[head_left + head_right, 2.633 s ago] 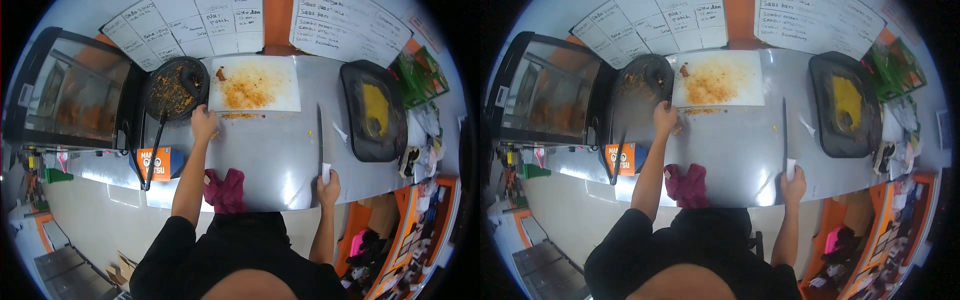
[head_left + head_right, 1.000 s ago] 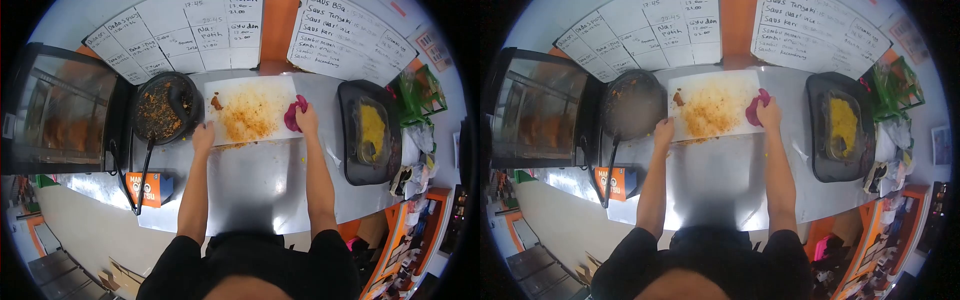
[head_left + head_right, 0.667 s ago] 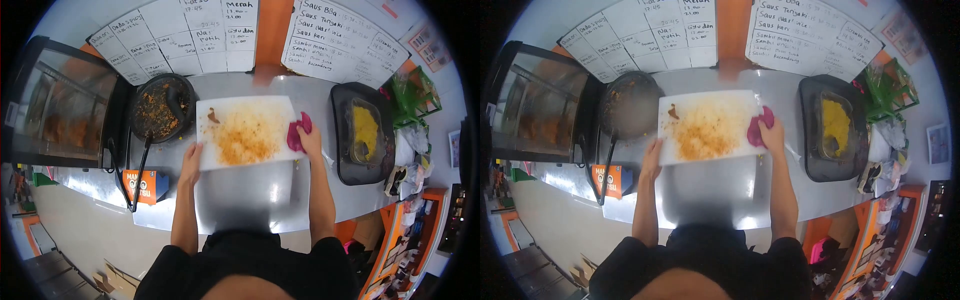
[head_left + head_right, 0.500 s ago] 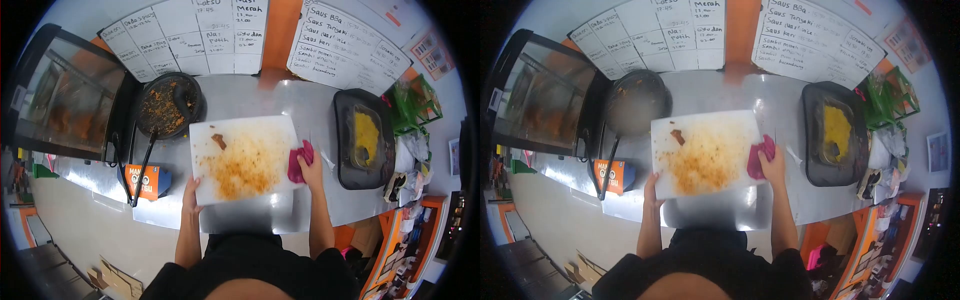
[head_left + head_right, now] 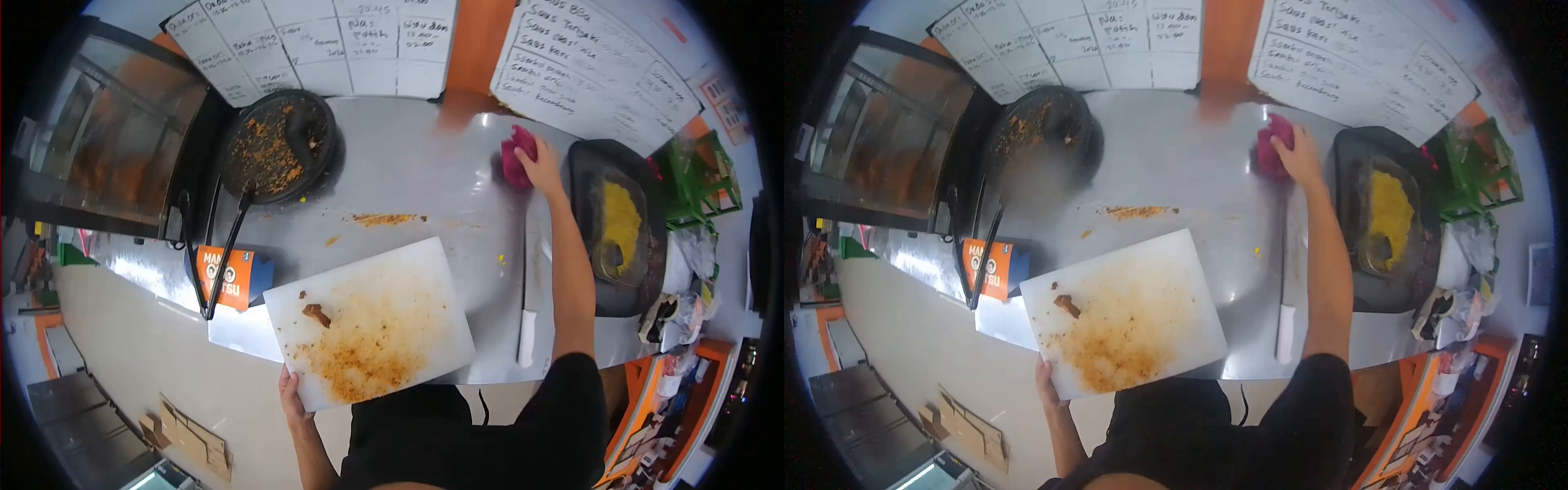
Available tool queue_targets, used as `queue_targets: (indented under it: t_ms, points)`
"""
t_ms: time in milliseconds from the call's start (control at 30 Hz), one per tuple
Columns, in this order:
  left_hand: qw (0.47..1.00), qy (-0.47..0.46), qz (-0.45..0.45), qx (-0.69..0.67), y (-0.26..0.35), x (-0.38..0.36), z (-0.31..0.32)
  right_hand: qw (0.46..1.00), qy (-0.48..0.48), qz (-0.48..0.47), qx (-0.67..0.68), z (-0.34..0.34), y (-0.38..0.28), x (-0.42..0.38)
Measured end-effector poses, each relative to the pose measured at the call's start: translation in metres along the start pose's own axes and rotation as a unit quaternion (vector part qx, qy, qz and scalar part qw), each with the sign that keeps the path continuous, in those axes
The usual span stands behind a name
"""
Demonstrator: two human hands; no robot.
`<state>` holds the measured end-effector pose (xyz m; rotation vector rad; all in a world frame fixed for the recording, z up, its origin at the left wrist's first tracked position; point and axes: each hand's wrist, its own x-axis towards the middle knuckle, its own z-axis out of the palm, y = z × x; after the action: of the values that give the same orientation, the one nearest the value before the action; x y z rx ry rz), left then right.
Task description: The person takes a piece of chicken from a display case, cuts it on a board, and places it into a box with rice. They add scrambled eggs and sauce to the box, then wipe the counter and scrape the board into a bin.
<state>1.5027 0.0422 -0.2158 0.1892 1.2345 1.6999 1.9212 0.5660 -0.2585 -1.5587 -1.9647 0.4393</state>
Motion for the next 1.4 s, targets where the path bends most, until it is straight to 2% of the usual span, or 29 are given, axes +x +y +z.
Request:
queue_targets:
  t_ms: [33,67,133,167,233,367,433,467,533,567,600,633,667,733,800,933,1000,1033,1100,1167,1233,1300,1333,1400]
  points:
    - [1.0,0.012,0.009,0.003,0.001,-0.009,-0.005,0.99,0.051,-0.058,-0.114,0.029,0.026,0.014]
    - [1.0,0.025,0.016,0.005,0.001,-0.019,-0.011,0.991,0.042,-0.057,-0.109,0.04,0.01,0.012]
    - [0.999,0.046,0.02,0.016,0.004,-0.039,-0.028,0.968,0.084,-0.016,-0.235,0.068,-0.029,0.006]
    - [0.997,0.062,0.029,0.023,0.006,-0.049,-0.036,0.97,0.074,-0.015,-0.233,0.083,-0.042,0.0]
    - [0.996,0.081,0.02,0.016,0.008,-0.068,-0.05,0.966,0.072,-0.129,-0.211,0.106,-0.069,-0.012]
    - [0.993,0.11,0.021,0.024,0.011,-0.094,-0.083,0.961,0.042,-0.205,-0.18,0.123,-0.137,-0.069]
    - [0.994,0.106,0.021,0.019,0.012,-0.107,-0.103,0.957,-0.05,-0.275,-0.078,0.123,-0.164,-0.095]
    - [0.995,0.098,0.022,0.02,0.011,-0.11,-0.111,0.955,-0.049,-0.281,-0.081,0.119,-0.169,-0.092]
    - [0.994,0.1,0.043,0.023,0.012,-0.124,-0.125,0.959,-0.073,-0.272,0.024,0.11,-0.171,-0.074]
    - [0.992,0.113,0.049,0.026,0.011,-0.133,-0.133,0.965,0.001,-0.26,0.038,0.114,-0.165,-0.056]
    - [0.99,0.127,0.055,0.03,0.01,-0.143,-0.141,0.961,0.002,-0.272,0.041,0.126,-0.151,-0.035]
    - [0.989,0.139,0.052,0.025,0.009,-0.153,-0.147,0.968,0.035,-0.244,-0.047,0.142,-0.133,-0.016]
    - [0.988,0.143,0.057,0.021,0.004,-0.163,-0.159,0.965,0.069,-0.213,-0.136,0.145,-0.144,-0.011]
    - [0.988,0.147,0.034,0.018,-0.001,-0.183,-0.186,0.973,0.073,-0.178,-0.126,0.171,-0.184,-0.027]
    - [0.987,0.156,0.026,0.007,-0.006,-0.195,-0.194,0.935,-0.033,-0.35,-0.042,0.192,-0.225,-0.048]
    - [0.987,0.157,0.033,0.004,-0.014,-0.203,-0.203,0.941,-0.012,-0.334,0.057,0.2,-0.249,-0.027]
    - [0.989,0.144,0.034,0.009,-0.019,-0.198,-0.212,0.973,0.03,-0.225,0.038,0.21,-0.23,0.019]
    - [0.987,0.155,0.027,0.005,-0.022,-0.2,-0.215,0.974,0.024,-0.22,0.035,0.224,-0.229,0.028]
    - [0.985,0.172,0.002,0.0,-0.022,-0.208,-0.217,0.957,0.059,-0.264,-0.104,0.251,-0.231,0.026]
    - [0.98,0.197,-0.001,-0.029,-0.03,-0.193,-0.216,0.95,0.047,-0.288,-0.116,0.255,-0.264,-0.011]
    - [0.981,0.192,-0.001,-0.026,-0.044,-0.193,-0.242,0.944,0.034,-0.304,-0.123,0.239,-0.274,-0.048]
    - [0.984,0.176,0.006,-0.025,-0.051,-0.189,-0.263,0.929,-0.126,-0.344,-0.052,0.219,-0.276,-0.065]
    - [0.985,0.171,0.004,-0.028,-0.05,-0.186,-0.263,0.929,-0.123,-0.344,-0.058,0.21,-0.275,-0.068]
    - [0.986,0.162,-0.002,-0.029,-0.043,-0.184,-0.265,0.919,-0.157,-0.357,0.063,0.193,-0.265,-0.074]
